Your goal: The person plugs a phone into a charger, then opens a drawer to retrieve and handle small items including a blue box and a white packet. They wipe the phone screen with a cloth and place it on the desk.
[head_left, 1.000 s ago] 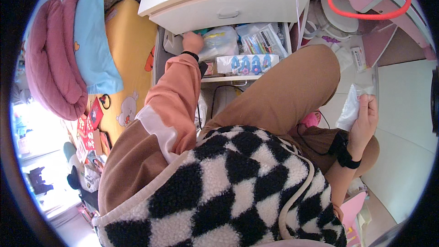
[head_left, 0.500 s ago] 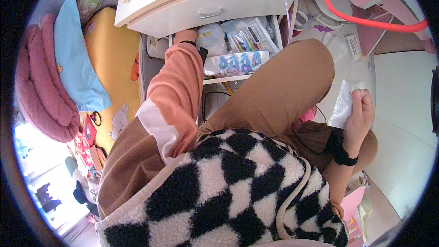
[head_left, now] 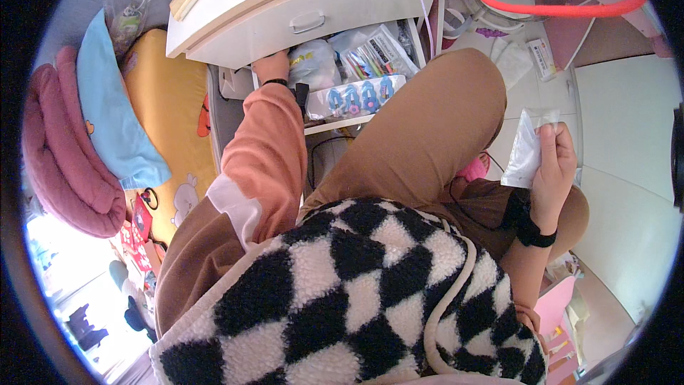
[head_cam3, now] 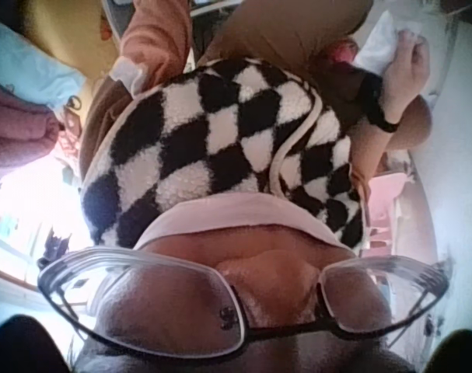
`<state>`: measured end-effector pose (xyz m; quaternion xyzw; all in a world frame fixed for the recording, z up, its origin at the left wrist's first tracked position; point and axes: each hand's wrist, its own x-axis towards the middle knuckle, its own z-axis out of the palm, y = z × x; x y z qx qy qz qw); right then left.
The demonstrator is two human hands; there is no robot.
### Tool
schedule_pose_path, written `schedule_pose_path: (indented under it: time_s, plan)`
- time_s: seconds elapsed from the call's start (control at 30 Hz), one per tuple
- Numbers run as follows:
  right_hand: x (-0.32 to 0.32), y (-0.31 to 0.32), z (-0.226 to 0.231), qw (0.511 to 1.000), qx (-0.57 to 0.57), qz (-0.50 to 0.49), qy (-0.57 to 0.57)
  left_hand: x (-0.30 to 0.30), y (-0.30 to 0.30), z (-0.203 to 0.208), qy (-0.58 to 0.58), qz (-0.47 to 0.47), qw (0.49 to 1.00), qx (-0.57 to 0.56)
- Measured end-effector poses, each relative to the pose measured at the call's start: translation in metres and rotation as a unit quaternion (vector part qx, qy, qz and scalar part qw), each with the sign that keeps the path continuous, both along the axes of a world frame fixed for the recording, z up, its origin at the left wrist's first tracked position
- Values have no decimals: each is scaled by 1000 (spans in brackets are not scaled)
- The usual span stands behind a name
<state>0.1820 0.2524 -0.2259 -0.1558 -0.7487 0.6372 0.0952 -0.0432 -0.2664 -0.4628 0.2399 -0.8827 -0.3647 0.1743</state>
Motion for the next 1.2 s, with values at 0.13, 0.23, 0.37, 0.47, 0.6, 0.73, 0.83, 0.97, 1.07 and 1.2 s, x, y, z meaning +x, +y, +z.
schedule_pose_path:
  time_s: [0.13, 0.23, 0.37, 0.47, 0.6, 0.73, 0.83, 0.97, 1.07, 1.2]
  plan:
    - [1, 0, 0, 1000, -14, 7, 4, 19, -8, 13, -90, 110, 988, -56]
    - [2, 0, 2, 1000, 13, 24, 12, 33, -23, 25, -169, 85, 978, -81]
    - [1, -2, 6, 999, 6, 45, 28, 37, -46, 43, -276, 21, 956, -96]
    - [2, -6, 10, 996, -2, 65, 55, 40, -54, 63, -347, -34, 935, -60]
    - [5, -11, 17, 995, -4, 74, 60, 59, -52, 110, -355, -62, 933, -11]
    - [5, -13, 21, 993, -26, 104, 58, 88, -24, 170, -215, -142, 963, 84]
    - [4, -16, 20, 990, -44, 115, 66, 103, 24, 222, -176, -252, 949, 71]
    - [3, -19, 18, 985, -105, 126, 53, 130, 130, 271, -52, -427, 902, 31]
    - [2, -23, 17, 974, -169, 142, 40, 141, 207, 287, 34, -541, 840, -36]
    - [6, -25, 16, 964, -199, 178, 11, 135, 268, 286, 94, -605, 789, -55]
